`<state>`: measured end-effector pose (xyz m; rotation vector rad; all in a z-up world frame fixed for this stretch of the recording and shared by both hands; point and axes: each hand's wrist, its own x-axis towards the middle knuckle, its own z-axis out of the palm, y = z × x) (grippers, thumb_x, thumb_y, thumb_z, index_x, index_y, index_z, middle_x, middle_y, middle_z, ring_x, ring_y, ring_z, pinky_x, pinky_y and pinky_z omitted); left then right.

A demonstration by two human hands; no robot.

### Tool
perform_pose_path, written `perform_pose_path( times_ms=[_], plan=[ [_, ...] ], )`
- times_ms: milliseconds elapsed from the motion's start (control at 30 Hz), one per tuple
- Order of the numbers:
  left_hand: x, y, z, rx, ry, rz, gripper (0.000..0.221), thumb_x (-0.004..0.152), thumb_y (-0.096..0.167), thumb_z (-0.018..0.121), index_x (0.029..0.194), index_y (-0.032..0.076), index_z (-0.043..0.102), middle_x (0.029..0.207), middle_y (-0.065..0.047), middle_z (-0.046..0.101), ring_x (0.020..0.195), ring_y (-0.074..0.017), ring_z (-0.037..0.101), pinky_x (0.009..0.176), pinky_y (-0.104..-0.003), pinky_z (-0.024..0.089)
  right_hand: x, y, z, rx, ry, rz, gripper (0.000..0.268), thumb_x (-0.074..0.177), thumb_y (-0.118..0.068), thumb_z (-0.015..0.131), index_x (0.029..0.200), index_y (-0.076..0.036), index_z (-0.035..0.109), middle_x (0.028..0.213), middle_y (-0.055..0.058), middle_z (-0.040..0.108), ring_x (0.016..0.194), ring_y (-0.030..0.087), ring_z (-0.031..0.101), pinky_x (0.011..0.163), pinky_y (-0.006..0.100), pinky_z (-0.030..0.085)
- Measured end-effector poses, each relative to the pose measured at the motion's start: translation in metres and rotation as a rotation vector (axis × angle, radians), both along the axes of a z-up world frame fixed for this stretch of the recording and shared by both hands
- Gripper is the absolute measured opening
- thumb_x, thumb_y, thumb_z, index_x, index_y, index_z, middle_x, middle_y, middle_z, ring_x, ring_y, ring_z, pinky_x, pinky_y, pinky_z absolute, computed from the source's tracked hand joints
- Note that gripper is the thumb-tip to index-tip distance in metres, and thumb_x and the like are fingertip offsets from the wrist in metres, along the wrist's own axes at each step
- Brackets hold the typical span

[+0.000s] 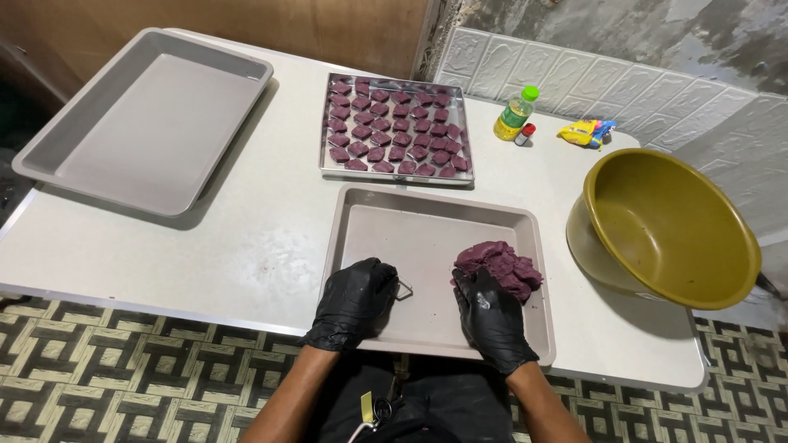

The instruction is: The person is portioning a large mass of purple dough into small, uniform pieces and arranging them in a metal tray for further processing.

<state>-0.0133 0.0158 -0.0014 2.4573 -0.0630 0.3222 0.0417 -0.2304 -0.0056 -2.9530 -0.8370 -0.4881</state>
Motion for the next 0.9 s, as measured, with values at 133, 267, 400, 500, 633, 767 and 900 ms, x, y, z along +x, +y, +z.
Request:
perform_pose_path(
  times_ms=[133, 267, 400, 500, 633, 767, 900],
  plan=[
    [0.002, -0.001, -0.005, 0.015, 0.089, -0.004, 0.011, 0.089, 0.034, 0.066, 0.085, 0.024, 0.066, 0.077, -0.003, 0.064, 0.081, -0.0279, 0.069, 0.066, -0.041, 0.057, 0.01, -0.016, -0.053, 0.065, -0.07, 0.011, 0.023, 0.092, -0.035, 0.069, 0.109, -0.022, 0.078, 0.102, 0.012, 0.075, 0.106, 0.029, 0.072, 0.092, 0.038, 0.059],
    [0.005, 0.0, -0.01, 0.04, 0.172, -0.018, 0.013, 0.089, 0.039, 0.066, 0.087, 0.026, 0.066, 0.079, -0.002, 0.064, 0.088, -0.0261, 0.071, 0.073, -0.039, 0.061, 0.014, -0.022, -0.061, 0.076, -0.118, 0.046, 0.02, 0.091, -0.035, 0.073, 0.103, -0.022, 0.08, 0.099, 0.011, 0.077, 0.104, 0.026, 0.074, 0.092, 0.035, 0.059],
    [0.006, 0.0, -0.011, 0.036, 0.167, -0.008, 0.014, 0.089, 0.038, 0.066, 0.086, 0.025, 0.067, 0.079, -0.004, 0.065, 0.088, -0.0279, 0.071, 0.073, -0.041, 0.061, 0.0, -0.011, -0.017, 0.092, 0.15, -0.007, 0.024, 0.092, -0.034, 0.072, 0.111, -0.021, 0.078, 0.103, 0.01, 0.078, 0.109, 0.025, 0.073, 0.094, 0.035, 0.058],
    [0.004, 0.001, -0.008, 0.028, 0.152, -0.003, 0.013, 0.089, 0.038, 0.066, 0.088, 0.025, 0.067, 0.08, -0.004, 0.065, 0.089, -0.028, 0.071, 0.073, -0.041, 0.061, -0.006, -0.014, 0.017, 0.189, 0.446, -0.107, 0.023, 0.088, -0.042, 0.073, 0.103, -0.026, 0.081, 0.097, 0.007, 0.08, 0.103, 0.029, 0.074, 0.093, 0.04, 0.061],
    [0.003, -0.002, -0.001, 0.014, 0.126, -0.016, 0.011, 0.089, 0.036, 0.065, 0.092, 0.025, 0.067, 0.082, -0.004, 0.066, 0.09, -0.0281, 0.071, 0.073, -0.042, 0.061, -0.008, -0.018, 0.038, 0.303, 0.617, -0.297, 0.027, 0.086, -0.047, 0.072, 0.108, -0.033, 0.079, 0.104, -0.001, 0.08, 0.11, 0.024, 0.073, 0.096, 0.039, 0.06],
    [0.003, -0.003, 0.004, 0.014, 0.1, -0.036, 0.012, 0.09, 0.035, 0.065, 0.097, 0.026, 0.066, 0.085, -0.004, 0.067, 0.092, -0.0281, 0.072, 0.074, -0.043, 0.061, -0.008, -0.004, 0.036, 0.516, 0.587, -0.199, 0.022, 0.085, -0.03, 0.075, 0.105, -0.025, 0.08, 0.097, 0.006, 0.081, 0.105, 0.03, 0.074, 0.088, 0.042, 0.061],
    [0.003, -0.005, 0.004, 0.029, 0.115, -0.025, 0.015, 0.088, 0.036, 0.066, 0.096, 0.024, 0.066, 0.083, -0.005, 0.067, 0.09, -0.0303, 0.072, 0.073, -0.045, 0.061, 0.007, 0.006, 0.002, 0.389, 0.431, -0.144, 0.023, 0.084, -0.036, 0.078, 0.103, -0.024, 0.079, 0.092, 0.004, 0.078, 0.098, 0.026, 0.075, 0.086, 0.039, 0.062]
  ],
)
